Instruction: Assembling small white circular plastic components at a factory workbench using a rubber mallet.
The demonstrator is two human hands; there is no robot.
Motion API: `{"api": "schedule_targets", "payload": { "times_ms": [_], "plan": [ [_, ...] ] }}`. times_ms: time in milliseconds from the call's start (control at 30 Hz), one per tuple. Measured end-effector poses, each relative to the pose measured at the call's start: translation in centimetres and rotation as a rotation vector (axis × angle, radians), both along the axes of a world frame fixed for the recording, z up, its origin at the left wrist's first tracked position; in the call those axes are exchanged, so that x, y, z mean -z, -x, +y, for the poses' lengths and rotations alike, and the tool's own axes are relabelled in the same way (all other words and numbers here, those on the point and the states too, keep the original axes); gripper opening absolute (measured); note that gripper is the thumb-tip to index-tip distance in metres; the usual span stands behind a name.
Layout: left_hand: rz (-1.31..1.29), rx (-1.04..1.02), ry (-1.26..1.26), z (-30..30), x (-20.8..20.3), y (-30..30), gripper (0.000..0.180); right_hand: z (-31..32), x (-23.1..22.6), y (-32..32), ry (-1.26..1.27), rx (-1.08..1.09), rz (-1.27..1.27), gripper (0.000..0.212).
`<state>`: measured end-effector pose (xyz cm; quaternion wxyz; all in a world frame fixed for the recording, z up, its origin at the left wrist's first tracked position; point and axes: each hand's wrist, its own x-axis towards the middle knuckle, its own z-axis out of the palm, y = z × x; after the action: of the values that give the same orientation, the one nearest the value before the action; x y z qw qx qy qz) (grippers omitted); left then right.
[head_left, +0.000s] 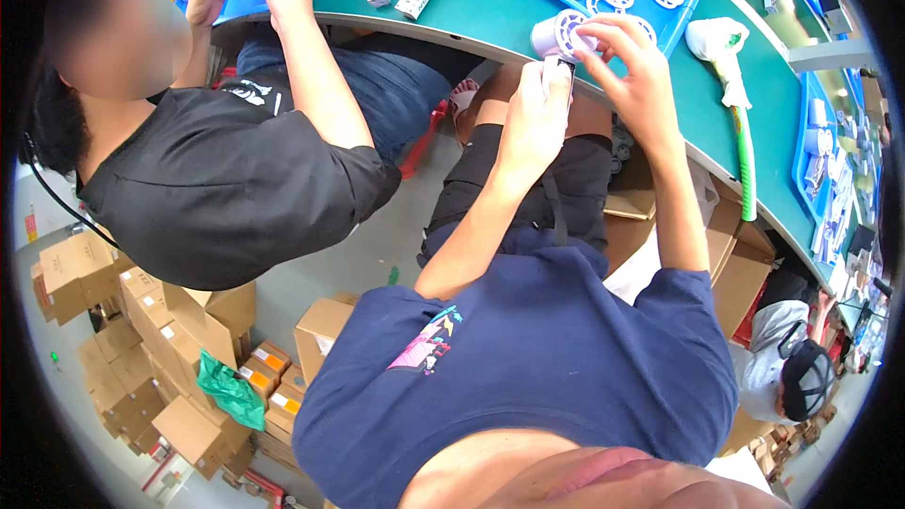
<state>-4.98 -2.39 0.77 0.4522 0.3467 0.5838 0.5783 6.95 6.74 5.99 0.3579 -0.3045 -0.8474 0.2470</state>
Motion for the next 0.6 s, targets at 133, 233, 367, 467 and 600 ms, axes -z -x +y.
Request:
{"api": "schedule_targets", "payload": {
  "times_ms": [133, 233, 367, 467, 600],
  "plan": [
    [0.121, -0.010, -0.010, -0.4, -0.4, -0.3, 0.037, -0.3, 1.4, -0.4, 0.048, 0.021, 0.153, 0.024],
    [0.135, -0.018, -0.039, -0.5, 0.0, -0.8, 0.037, -0.3, 2.7, -0.4, 0.300, 0.024, 0.404, 0.022],
    [0.108, -0.013, -0.050, -0.5, 1.0, -1.3, 0.040, -0.5, 3.0, -0.3, 0.298, 0.019, 0.389, 0.019],
    [0.119, -0.006, -0.041, -0.2, 1.3, -1.3, 0.041, -0.5, 3.4, -0.5, 0.334, 0.032, 0.382, 0.018],
    [0.130, 0.009, -0.043, 0.0, 1.0, -1.4, 0.036, -0.6, 4.1, -0.4, 0.340, 0.063, 0.415, 0.018]
  ]
}}
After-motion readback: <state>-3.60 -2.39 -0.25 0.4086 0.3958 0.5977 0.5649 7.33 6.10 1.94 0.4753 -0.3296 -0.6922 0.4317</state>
